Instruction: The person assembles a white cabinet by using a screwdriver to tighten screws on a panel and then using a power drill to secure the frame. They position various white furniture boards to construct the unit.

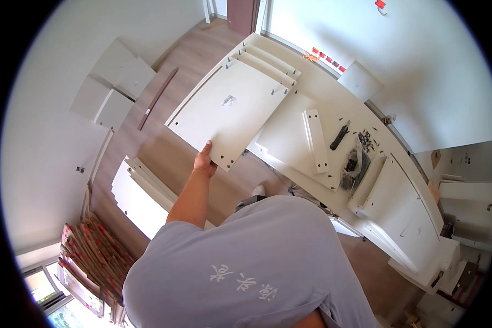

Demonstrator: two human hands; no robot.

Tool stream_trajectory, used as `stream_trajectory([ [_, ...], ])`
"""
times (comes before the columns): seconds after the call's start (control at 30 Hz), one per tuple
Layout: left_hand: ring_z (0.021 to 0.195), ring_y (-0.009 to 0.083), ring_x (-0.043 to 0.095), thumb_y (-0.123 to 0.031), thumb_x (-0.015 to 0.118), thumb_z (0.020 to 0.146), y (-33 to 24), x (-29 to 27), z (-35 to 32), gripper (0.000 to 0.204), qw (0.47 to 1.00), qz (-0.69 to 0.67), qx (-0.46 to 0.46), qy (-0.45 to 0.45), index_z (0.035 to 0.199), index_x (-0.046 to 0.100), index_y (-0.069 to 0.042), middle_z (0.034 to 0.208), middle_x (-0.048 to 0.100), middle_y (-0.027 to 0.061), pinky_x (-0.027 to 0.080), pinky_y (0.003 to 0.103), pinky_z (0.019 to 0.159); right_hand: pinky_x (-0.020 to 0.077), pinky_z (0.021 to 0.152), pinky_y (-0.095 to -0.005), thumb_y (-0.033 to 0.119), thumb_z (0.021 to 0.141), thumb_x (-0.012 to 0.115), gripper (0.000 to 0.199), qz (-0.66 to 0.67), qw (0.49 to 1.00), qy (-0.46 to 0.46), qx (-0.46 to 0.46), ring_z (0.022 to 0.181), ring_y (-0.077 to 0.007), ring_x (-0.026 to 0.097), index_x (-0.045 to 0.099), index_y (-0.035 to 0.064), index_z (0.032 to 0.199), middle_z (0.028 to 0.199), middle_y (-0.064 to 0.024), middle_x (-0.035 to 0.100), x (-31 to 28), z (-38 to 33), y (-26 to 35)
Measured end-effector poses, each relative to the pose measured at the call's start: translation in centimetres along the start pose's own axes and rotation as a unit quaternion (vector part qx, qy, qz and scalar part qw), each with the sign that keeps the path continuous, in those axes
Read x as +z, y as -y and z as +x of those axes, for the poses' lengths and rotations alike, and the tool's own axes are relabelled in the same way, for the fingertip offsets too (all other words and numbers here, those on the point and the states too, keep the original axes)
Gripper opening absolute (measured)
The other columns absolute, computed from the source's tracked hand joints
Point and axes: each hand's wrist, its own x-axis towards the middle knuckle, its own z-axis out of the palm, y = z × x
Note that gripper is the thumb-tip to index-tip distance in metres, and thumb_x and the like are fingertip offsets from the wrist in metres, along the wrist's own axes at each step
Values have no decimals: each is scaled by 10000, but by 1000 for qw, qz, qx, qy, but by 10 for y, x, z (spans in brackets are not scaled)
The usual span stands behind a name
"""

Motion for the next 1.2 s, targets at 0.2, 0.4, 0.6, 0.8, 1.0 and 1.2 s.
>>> stream_trajectory([
  [0.2,1218,317,656,-205,693,999,-18,8,-18,455,994,1,69,88,1379,559,6,1306,675,146,523,448,1077,545,806,-345,254,976,664,271,-37,999,-3,-27,1013,-240,692,736,84,1174,1103,-116,724,-7,14,6],
  [0.4,1210,344,663,-118,674,951,-52,4,-81,499,979,41,126,157,1412,538,17,1315,672,171,540,484,1056,551,830,-350,263,975,667,286,-58,997,-13,-44,1043,-255,699,738,74,1177,1137,-131,727,-6,21,5],
  [0.6,1151,320,691,-170,746,851,-83,24,-132,611,959,102,146,221,1400,560,22,1284,691,166,575,469,979,557,854,-355,271,974,670,301,-83,994,-29,-66,1073,-270,706,740,64,1181,1170,-147,729,-1,23,0],
  [0.8,1081,303,702,-192,790,759,-95,75,-162,666,933,126,166,292,1352,584,32,1171,716,155,567,440,962,563,879,-360,280,974,673,317,-109,987,-51,-103,1103,-286,713,742,54,1185,1204,-163,732,-3,27,-10],
  [1.0,1078,304,697,-177,777,735,-92,106,-184,698,915,113,139,362,1359,563,52,1171,712,165,550,422,972,570,903,-366,288,973,676,333,-129,979,-80,-132,1133,-301,720,744,44,1188,1238,-178,735,-3,21,-25],
  [1.2,1084,302,691,-163,765,733,-92,120,-200,717,900,142,151,384,1381,546,52,1189,707,164,541,418,981,570,901,-366,291,972,677,335,-99,988,-80,-87,1126,-302,722,744,45,1189,1230,-176,738,7,0,-31],
])
